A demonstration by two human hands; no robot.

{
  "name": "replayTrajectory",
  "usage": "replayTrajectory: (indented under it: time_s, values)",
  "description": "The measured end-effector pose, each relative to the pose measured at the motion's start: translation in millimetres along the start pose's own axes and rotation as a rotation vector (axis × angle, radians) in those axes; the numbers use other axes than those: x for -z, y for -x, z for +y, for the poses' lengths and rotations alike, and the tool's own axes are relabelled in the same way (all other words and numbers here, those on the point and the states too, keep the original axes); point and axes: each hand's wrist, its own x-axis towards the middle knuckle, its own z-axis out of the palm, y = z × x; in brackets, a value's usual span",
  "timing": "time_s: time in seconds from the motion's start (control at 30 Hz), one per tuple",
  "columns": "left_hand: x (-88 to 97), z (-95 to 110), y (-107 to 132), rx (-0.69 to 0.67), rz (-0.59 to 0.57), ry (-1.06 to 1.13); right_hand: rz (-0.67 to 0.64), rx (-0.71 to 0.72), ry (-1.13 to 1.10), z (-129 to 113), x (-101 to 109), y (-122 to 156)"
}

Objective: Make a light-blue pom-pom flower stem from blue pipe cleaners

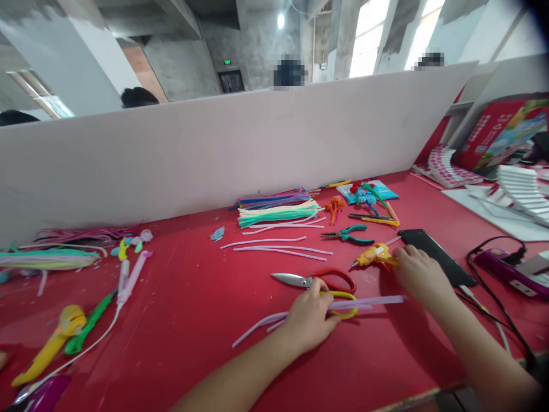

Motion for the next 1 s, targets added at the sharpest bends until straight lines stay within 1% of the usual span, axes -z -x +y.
replayTrajectory:
  time_s: [0.07, 0.1, 0.17, 0.2, 0.23, 0.33, 0.4, 0.47, 0.5, 0.57, 0.6, 0.67, 0.8, 0.9, 1.0]
  values:
    - [3.1, 3.3, -3.6, 0.017, 0.045, 0.034, 0.028, 0.054, -0.050, -22.1, 17.0, -12.7]
    - [8.2, 2.3, -3.6, 0.032, 0.073, 0.053, 0.024, 0.086, -0.135, -36.9, 24.8, -20.1]
    - [25.8, -7.0, -1.7, 0.101, 0.133, 0.076, -0.094, 0.218, -0.210, -71.9, 35.2, -36.3]
    - [38.4, -15.1, -0.5, 0.170, 0.177, 0.074, -0.169, 0.329, -0.192, -90.9, 36.7, -44.6]
    - [53.2, -25.2, 0.5, 0.260, 0.225, 0.065, -0.202, 0.399, -0.191, -109.9, 35.6, -52.6]
    - [106.7, -59.7, 4.0, 0.375, 0.330, 0.028, -0.237, 0.499, -0.181, -162.3, 20.8, -72.4]
    - [143.7, -79.1, 9.1, 0.456, 0.425, -0.008, -0.237, 0.536, -0.163, -189.2, 8.0, -80.7]
    - [175.4, -91.6, 17.7, 0.519, 0.540, -0.035, -0.230, 0.567, -0.138, -207.0, -1.6, -85.3]
    - [188.0, -95.4, 22.9, 0.538, 0.602, -0.043, -0.228, 0.584, -0.125, -212.4, -4.8, -86.5]
    - [206.0, -98.8, 33.8, 0.552, 0.713, -0.049, -0.228, 0.616, -0.099, -216.7, -7.7, -87.7]
    - [211.7, -99.0, 38.8, 0.555, 0.760, -0.047, -0.229, 0.628, -0.086, -216.5, -8.0, -88.1]
    - [218.5, -96.8, 46.2, 0.564, 0.817, -0.051, -0.230, 0.635, -0.058, -214.1, -7.3, -89.0]
    - [222.4, -84.2, 51.3, 0.553, 0.865, -0.083, -0.218, 0.604, -0.021, -213.7, -6.8, -93.2]
    - [222.1, -75.2, 50.8, 0.529, 0.838, -0.085, -0.240, 0.652, -0.025, -221.3, -9.5, -99.9]
    - [220.9, -75.1, 50.4, 0.495, 0.795, -0.056, -0.253, 0.707, -0.039, -232.4, -13.4, -110.7]
